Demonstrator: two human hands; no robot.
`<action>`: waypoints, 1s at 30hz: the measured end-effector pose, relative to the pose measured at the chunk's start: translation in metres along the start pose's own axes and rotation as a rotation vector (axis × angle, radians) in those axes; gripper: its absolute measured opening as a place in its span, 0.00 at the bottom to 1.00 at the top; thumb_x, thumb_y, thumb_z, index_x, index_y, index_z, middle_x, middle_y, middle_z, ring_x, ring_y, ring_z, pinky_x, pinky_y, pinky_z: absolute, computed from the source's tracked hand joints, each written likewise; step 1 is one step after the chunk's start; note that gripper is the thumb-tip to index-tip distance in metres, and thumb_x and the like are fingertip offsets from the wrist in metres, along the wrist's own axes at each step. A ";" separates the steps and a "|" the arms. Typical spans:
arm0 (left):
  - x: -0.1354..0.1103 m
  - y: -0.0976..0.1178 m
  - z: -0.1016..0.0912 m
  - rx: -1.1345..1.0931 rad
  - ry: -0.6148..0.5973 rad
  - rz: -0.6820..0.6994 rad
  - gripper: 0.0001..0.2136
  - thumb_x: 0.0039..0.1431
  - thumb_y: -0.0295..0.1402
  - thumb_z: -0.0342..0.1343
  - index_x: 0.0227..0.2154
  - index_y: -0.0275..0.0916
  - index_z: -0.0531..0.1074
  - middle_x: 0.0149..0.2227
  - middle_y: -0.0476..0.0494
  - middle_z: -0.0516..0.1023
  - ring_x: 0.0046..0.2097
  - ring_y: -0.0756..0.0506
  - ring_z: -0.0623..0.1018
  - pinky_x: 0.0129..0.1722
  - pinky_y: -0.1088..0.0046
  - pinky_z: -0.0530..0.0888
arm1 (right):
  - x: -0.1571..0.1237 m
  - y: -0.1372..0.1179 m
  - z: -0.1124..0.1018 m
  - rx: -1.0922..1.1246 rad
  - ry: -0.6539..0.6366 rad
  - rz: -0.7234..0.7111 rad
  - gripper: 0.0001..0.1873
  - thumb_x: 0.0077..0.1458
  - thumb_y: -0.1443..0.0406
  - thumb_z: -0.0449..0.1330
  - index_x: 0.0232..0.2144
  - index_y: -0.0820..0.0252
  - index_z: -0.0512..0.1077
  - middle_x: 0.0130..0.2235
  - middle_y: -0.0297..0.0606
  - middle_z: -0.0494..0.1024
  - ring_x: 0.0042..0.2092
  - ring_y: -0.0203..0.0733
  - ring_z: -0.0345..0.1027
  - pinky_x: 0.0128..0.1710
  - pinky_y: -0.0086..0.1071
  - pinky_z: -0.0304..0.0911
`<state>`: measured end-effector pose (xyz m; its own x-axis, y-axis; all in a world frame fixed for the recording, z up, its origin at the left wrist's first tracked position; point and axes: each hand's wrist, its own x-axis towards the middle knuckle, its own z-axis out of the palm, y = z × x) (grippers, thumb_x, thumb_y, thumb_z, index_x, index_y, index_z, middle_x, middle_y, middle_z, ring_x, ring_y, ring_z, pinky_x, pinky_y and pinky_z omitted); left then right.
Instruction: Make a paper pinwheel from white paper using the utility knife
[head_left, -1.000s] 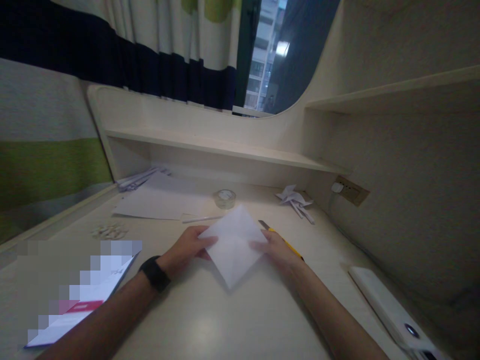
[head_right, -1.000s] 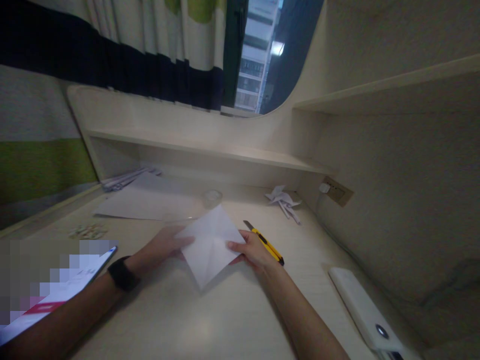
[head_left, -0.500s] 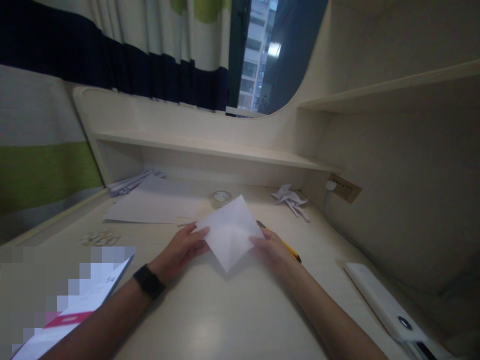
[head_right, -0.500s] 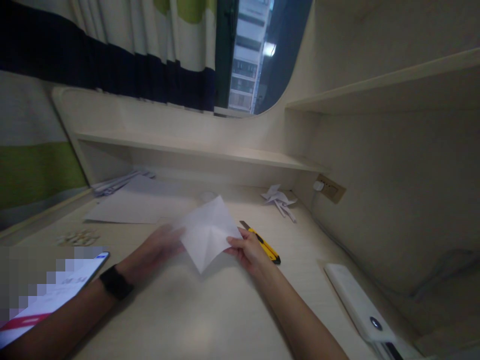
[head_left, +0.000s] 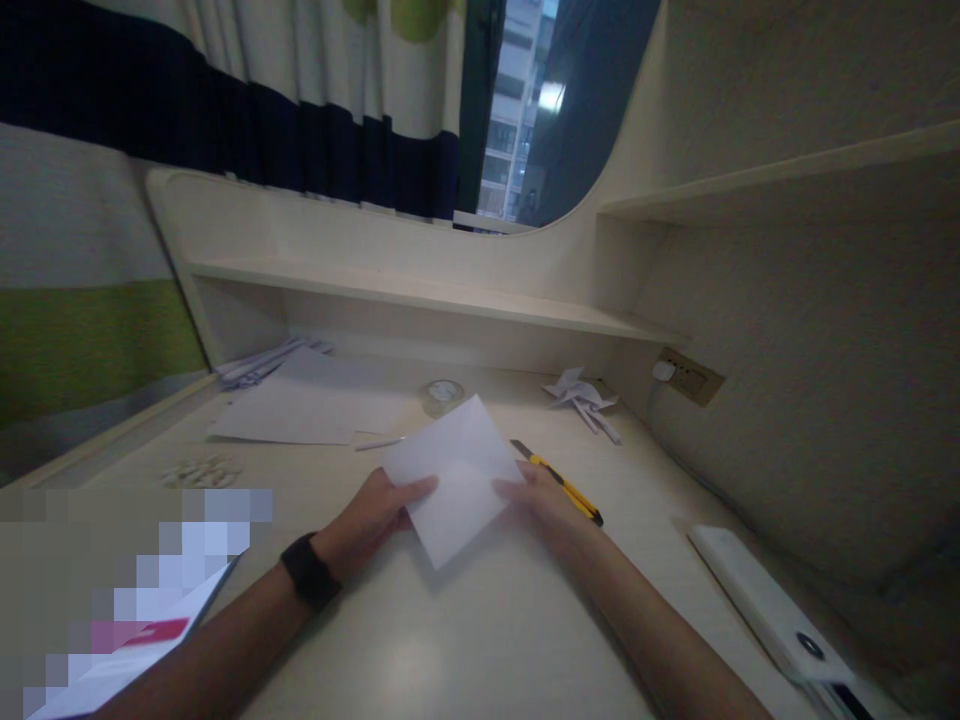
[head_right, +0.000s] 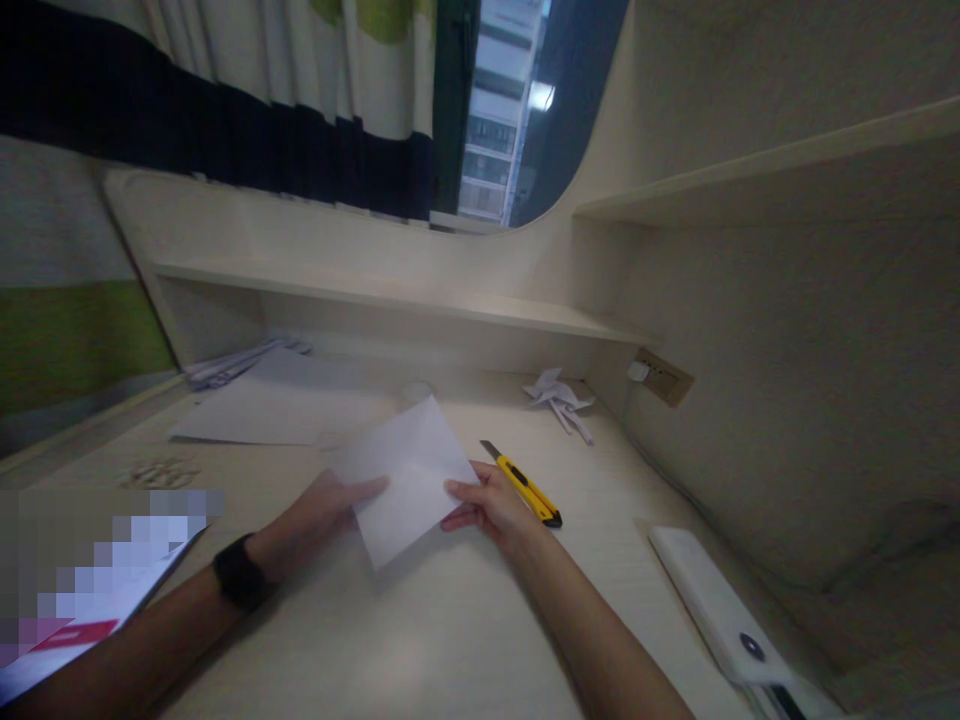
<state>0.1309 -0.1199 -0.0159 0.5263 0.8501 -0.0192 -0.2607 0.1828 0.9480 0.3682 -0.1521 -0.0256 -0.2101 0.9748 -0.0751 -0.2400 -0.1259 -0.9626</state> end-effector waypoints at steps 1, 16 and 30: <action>0.000 0.000 0.000 -0.006 -0.004 -0.005 0.23 0.53 0.37 0.62 0.50 0.34 0.68 0.49 0.31 0.74 0.45 0.38 0.77 0.40 0.62 0.75 | 0.000 -0.001 -0.002 0.003 -0.017 -0.001 0.21 0.46 0.62 0.67 0.43 0.65 0.73 0.38 0.45 0.79 0.31 0.39 0.74 0.28 0.30 0.72; -0.002 0.007 0.000 -0.076 0.002 0.090 0.23 0.50 0.32 0.65 0.50 0.36 0.69 0.50 0.33 0.74 0.46 0.37 0.76 0.43 0.64 0.74 | -0.004 -0.003 0.013 0.001 -0.043 -0.061 0.24 0.44 0.62 0.68 0.45 0.65 0.75 0.35 0.45 0.80 0.28 0.38 0.74 0.25 0.27 0.71; 0.000 0.016 0.006 -0.315 0.042 0.006 0.25 0.55 0.53 0.54 0.49 0.43 0.59 0.47 0.33 0.76 0.42 0.36 0.79 0.44 0.52 0.72 | -0.006 0.013 0.034 -0.218 0.490 -0.446 0.18 0.44 0.69 0.59 0.38 0.52 0.79 0.46 0.37 0.77 0.43 0.48 0.74 0.40 0.42 0.73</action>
<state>0.1314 -0.1200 0.0008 0.4922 0.8699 -0.0330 -0.5050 0.3162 0.8031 0.3336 -0.1661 -0.0287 0.3280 0.9021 0.2805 0.0027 0.2960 -0.9552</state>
